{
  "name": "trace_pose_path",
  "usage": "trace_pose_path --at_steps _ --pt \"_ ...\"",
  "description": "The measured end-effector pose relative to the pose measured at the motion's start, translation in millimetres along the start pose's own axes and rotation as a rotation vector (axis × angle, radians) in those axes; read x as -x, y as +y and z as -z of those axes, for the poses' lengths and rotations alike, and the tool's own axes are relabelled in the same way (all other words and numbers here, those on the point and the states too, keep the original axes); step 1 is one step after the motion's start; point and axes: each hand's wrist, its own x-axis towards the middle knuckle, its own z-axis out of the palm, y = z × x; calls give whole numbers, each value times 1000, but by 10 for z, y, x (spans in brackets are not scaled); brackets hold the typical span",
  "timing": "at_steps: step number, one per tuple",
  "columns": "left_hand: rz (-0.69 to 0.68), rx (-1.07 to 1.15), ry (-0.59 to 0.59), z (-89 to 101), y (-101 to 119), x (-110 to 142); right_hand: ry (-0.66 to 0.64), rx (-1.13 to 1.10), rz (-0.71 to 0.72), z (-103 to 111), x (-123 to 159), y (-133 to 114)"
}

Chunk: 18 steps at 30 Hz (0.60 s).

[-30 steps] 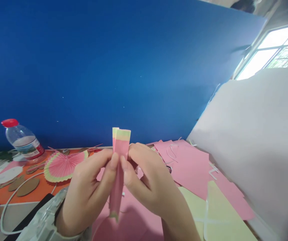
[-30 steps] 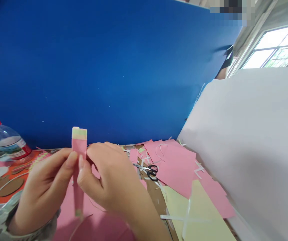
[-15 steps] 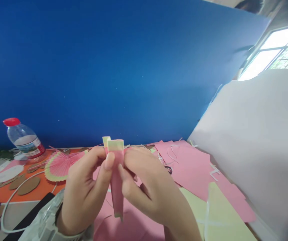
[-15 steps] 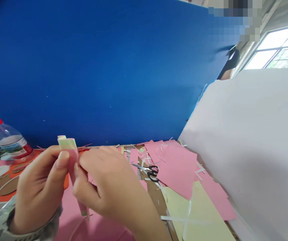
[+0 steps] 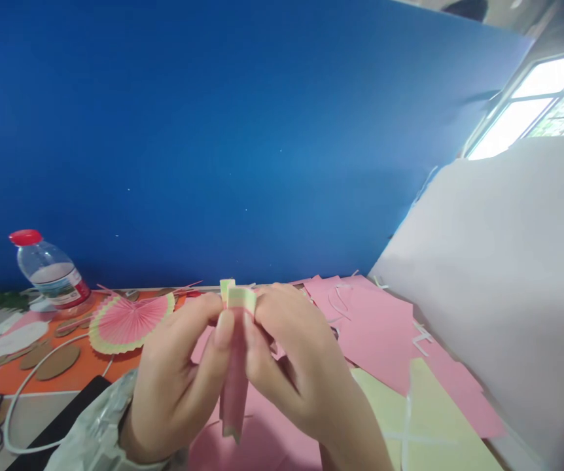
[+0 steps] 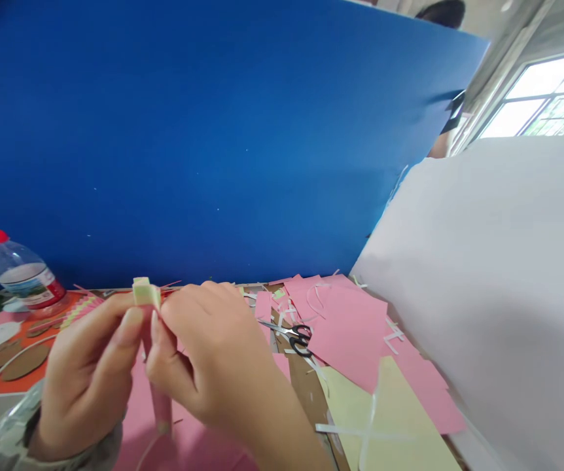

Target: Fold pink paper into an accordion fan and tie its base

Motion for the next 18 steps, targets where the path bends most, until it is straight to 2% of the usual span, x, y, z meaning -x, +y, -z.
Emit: trace_pose_path --at_steps 2,5,9,14,18 --pt "82 72 11 26 -3 7 -58 -57 32 15 -3 2" --pt "77 78 26 42 -10 24 -63 -79 20 26 -2 3" --pt "-16 64 -42 42 9 17 39 -24 13 13 14 5" --pt "-188 -52 -64 66 12 -22 44 59 75 0 22 8" --pt "-261 -138 -79 69 -14 -26 114 160 81 -3 20 -10"
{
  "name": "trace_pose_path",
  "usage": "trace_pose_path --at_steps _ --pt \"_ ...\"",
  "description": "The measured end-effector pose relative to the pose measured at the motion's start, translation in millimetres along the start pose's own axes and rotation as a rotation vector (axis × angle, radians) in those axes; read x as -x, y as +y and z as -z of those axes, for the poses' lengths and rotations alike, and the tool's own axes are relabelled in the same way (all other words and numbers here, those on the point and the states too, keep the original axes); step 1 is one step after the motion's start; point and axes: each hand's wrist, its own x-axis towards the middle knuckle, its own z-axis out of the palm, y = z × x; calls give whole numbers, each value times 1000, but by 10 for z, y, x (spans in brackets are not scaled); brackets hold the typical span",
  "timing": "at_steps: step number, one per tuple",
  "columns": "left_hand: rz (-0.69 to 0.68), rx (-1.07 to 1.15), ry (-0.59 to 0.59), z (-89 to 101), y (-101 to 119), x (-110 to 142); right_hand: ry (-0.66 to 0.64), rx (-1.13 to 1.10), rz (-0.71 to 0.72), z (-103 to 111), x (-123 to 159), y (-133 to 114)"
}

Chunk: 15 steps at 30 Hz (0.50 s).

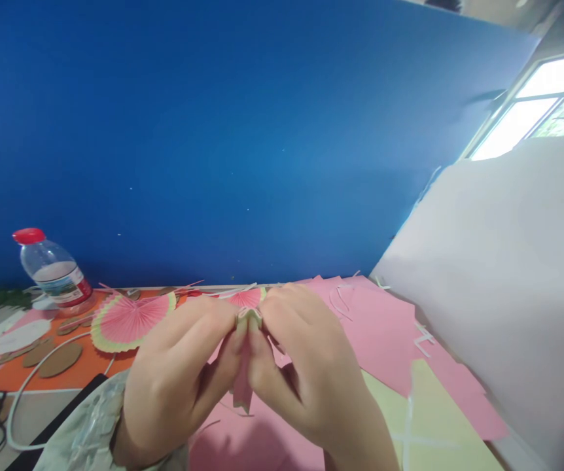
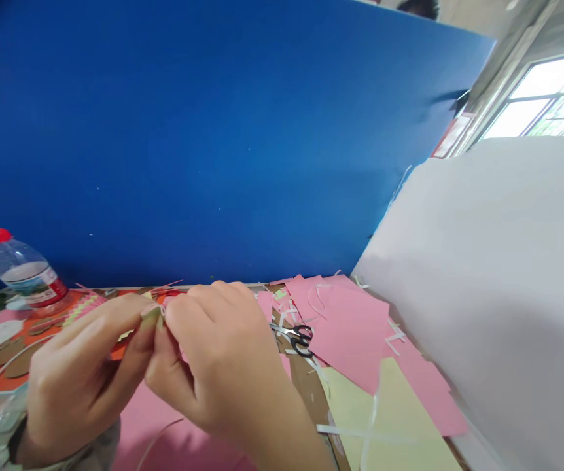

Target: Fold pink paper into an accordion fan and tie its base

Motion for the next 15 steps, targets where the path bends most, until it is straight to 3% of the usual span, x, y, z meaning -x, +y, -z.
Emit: trace_pose_path --at_steps 4,9,15 --pt "64 19 -26 18 15 -2 -3 9 15 60 -19 -13" --pt "204 326 -143 102 46 -47 -199 -375 33 170 -53 22" --pt "222 511 -203 98 73 -53 -205 -623 -188 118 -4 33"
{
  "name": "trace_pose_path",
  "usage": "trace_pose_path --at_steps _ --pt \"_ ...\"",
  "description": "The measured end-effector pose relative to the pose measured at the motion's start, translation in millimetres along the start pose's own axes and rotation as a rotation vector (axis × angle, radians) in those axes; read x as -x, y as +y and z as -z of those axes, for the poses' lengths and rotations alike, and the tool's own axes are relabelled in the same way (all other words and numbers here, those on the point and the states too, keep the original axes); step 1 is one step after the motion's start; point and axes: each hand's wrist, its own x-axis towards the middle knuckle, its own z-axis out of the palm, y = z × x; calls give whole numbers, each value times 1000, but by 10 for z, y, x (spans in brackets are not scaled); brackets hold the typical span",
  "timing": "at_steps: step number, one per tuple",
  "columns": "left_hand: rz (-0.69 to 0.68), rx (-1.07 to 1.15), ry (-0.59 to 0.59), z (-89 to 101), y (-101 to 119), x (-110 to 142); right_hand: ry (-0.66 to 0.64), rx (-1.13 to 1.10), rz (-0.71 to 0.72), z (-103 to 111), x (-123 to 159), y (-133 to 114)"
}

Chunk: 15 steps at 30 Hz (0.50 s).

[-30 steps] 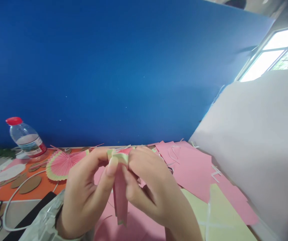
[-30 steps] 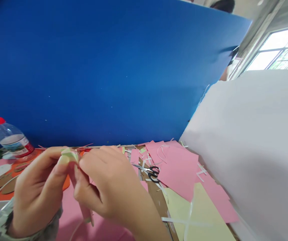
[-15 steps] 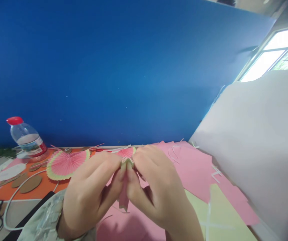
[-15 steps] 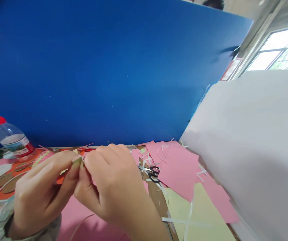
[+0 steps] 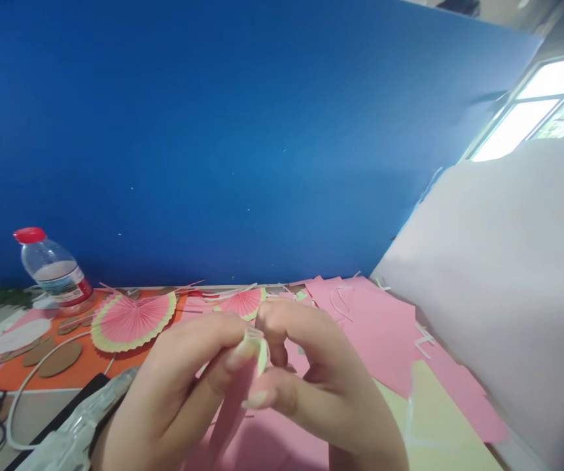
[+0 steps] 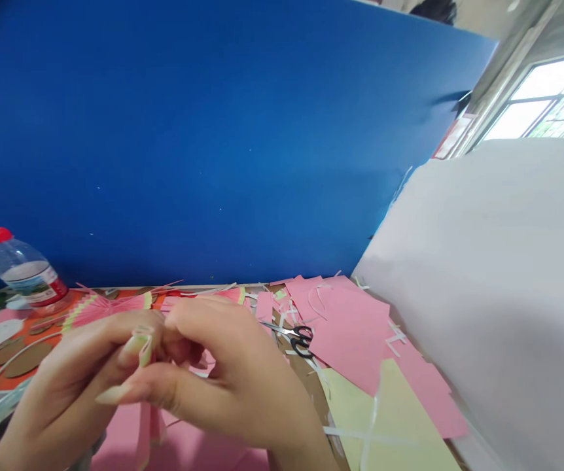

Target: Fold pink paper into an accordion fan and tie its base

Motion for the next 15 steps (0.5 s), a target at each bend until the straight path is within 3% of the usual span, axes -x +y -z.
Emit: trace_pose_path --at_steps 4,7,11,15 --pt "-36 -6 -50 -2 -11 10 14 -158 -185 -24 14 9" --pt "-60 -12 -110 30 -15 -6 -45 -310 -307 -2 18 14" --pt "-51 37 -179 44 4 -32 -57 -335 -365 34 28 25" --pt "33 124 -62 -10 29 -6 -40 -310 -348 64 41 3"
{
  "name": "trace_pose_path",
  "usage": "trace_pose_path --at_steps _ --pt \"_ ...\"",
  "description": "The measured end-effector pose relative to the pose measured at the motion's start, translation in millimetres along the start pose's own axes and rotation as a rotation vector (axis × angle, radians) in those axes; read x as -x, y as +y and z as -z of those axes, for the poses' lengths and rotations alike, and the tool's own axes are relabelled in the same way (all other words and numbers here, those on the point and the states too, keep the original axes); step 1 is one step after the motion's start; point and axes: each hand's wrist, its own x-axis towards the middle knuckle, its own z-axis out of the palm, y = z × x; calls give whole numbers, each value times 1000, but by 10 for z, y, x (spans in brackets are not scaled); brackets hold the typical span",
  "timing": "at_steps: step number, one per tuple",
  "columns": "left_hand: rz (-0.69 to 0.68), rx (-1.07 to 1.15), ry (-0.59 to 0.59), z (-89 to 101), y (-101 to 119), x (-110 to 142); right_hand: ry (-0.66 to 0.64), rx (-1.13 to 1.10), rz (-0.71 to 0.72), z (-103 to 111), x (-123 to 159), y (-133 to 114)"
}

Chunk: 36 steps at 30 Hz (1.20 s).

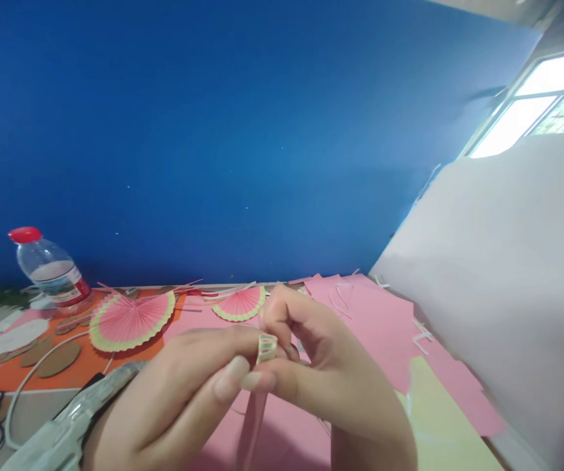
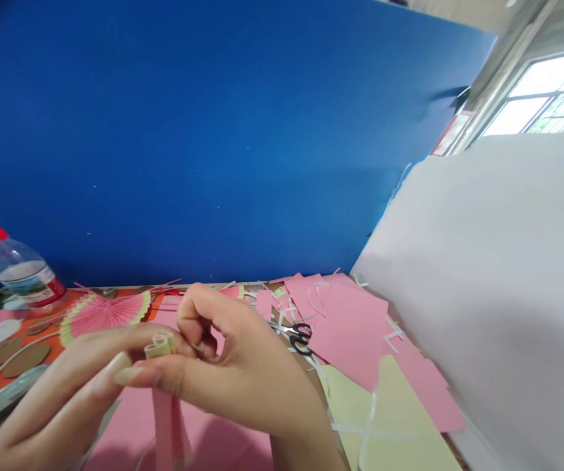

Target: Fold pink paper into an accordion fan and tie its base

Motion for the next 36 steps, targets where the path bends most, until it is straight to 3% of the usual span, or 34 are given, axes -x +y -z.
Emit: trace_pose_path --at_steps 2,6,11,14,17,21,26,30,36 --pt "10 28 36 -16 -2 16 -7 -13 -3 6 18 -21" --pt "5 33 -38 29 -4 8 -2 11 -29 -3 48 -37" --pt "-26 -144 -54 82 -7 -6 63 -44 61 -23 37 -24" --pt "-47 -343 47 59 -41 35 105 70 165 -19 37 -54" --pt "-101 -551 148 27 -78 76 232 238 219 -24 69 -100" --pt "-148 -643 140 12 -98 92 296 415 200 -44 124 -147" --pt "-201 -636 162 24 -99 95 342 480 289 -130 177 -168" --pt "-253 -566 94 31 -85 96 383 534 286 -199 217 -192" --pt "-224 -519 82 19 -87 86 387 602 382 -188 198 -176"
